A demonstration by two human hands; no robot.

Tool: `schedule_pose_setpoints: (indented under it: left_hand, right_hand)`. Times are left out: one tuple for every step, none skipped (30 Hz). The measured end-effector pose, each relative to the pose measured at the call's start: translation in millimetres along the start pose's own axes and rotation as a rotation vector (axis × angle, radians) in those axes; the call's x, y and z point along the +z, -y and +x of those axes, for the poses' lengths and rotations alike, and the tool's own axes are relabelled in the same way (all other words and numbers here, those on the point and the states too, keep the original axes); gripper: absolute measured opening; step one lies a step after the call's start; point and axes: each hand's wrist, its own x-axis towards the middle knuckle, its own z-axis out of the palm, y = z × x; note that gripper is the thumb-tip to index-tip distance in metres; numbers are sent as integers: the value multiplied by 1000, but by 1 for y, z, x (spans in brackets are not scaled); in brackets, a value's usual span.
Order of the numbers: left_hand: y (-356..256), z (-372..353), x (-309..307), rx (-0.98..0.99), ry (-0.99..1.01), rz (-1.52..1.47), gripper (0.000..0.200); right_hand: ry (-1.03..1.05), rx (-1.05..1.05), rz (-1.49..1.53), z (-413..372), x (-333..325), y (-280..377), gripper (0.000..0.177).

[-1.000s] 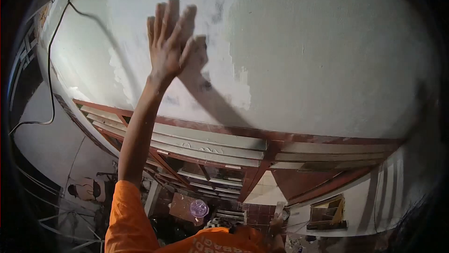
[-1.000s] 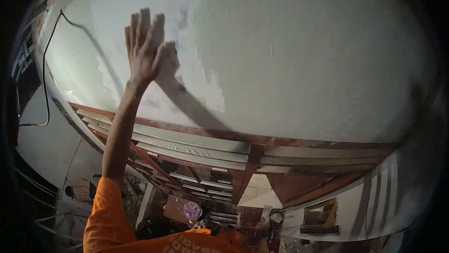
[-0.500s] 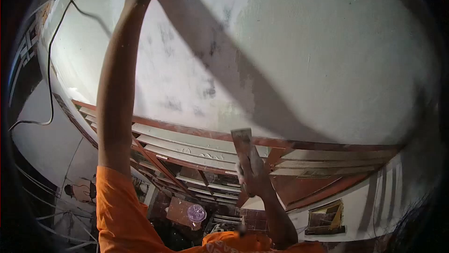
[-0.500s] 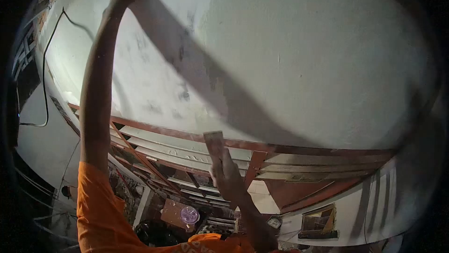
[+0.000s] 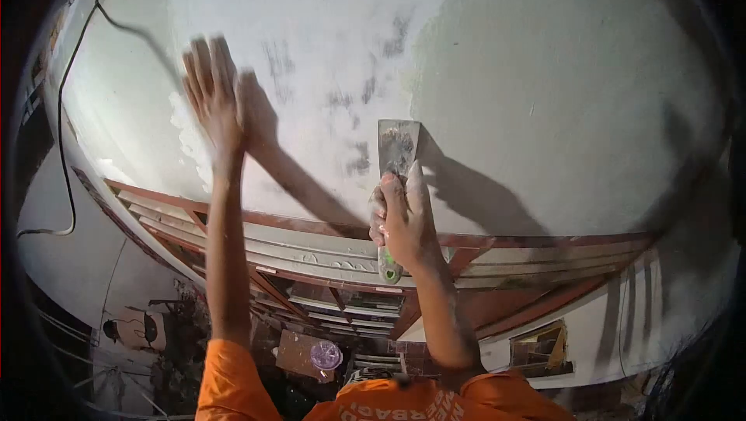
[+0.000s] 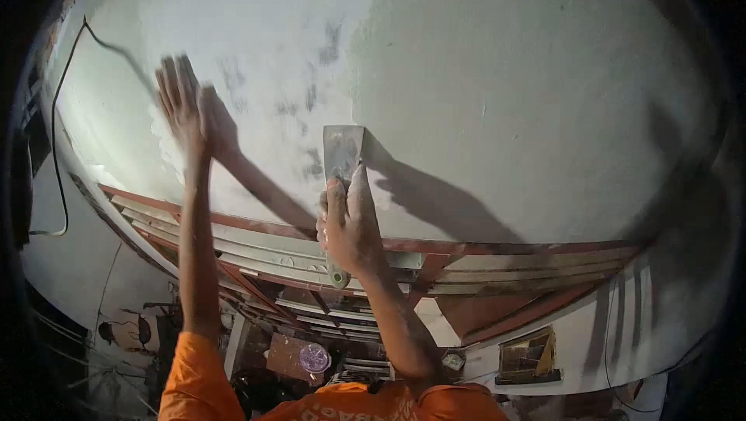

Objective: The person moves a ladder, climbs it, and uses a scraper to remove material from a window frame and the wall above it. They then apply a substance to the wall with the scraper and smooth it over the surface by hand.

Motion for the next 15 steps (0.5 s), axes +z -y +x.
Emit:
schedule_pose_setpoints:
  left_hand:
    - [-9, -27, -8, -4, 33, -21, 64]
    - [-12, -54, -8, -40, 39, -28, 64]
    - [-16, -79, -9, -117, 49, -33, 64]
    - [-23, -98, -11, -176, 46, -74, 66]
    - [-28, -113, -11, -204, 62, -91, 66]
    - [-31, -124, -12, -232, 81, -109, 66]
    - [-30, -132, -15, -235, 84, -119, 66]
    - [-29, -136, -15, -209, 82, -93, 65]
    - [-29, -138, -13, -188, 75, -65, 64]
    - [-29, -139, -11, -198, 74, -72, 64]
    - [-28, -140, -11, -183, 79, -65, 64]
    - [-24, -142, -13, -162, 87, -56, 65]
    - [-20, -146, -11, -149, 65, -84, 65]
    - [-15, -150, -7, -139, 66, -91, 65]
    - [-11, -156, -5, -145, 55, -92, 65]
  right_hand:
    - [-5, -36, 16, 3, 1, 3, 18]
    - [-12, -35, 11, 5, 4, 9, 18]
    - [-36, -44, -12, 6, 8, 14, 19]
    - [-60, -54, -32, 6, 12, 16, 21]
    - [-104, -50, 19, 7, 16, 9, 26]
    - [-114, -47, 16, 4, 18, 2, 26]
    - [-99, -52, -20, 0, 19, -5, 27]
    - [-82, -62, -59, -2, 19, -12, 28]
    - [-58, -59, 34, 0, 15, -25, 28]
    - [-62, -59, 22, 0, 17, -20, 28]
    - [-99, -37, 39, 1, 21, -10, 27]
    - [-137, -15, 65, 2, 25, -1, 27]
    - [-111, -64, 47, 10, 24, 9, 26]
    - [-122, -88, 25, 15, 25, 16, 29]
    - [-106, -85, 43, 18, 24, 17, 36]
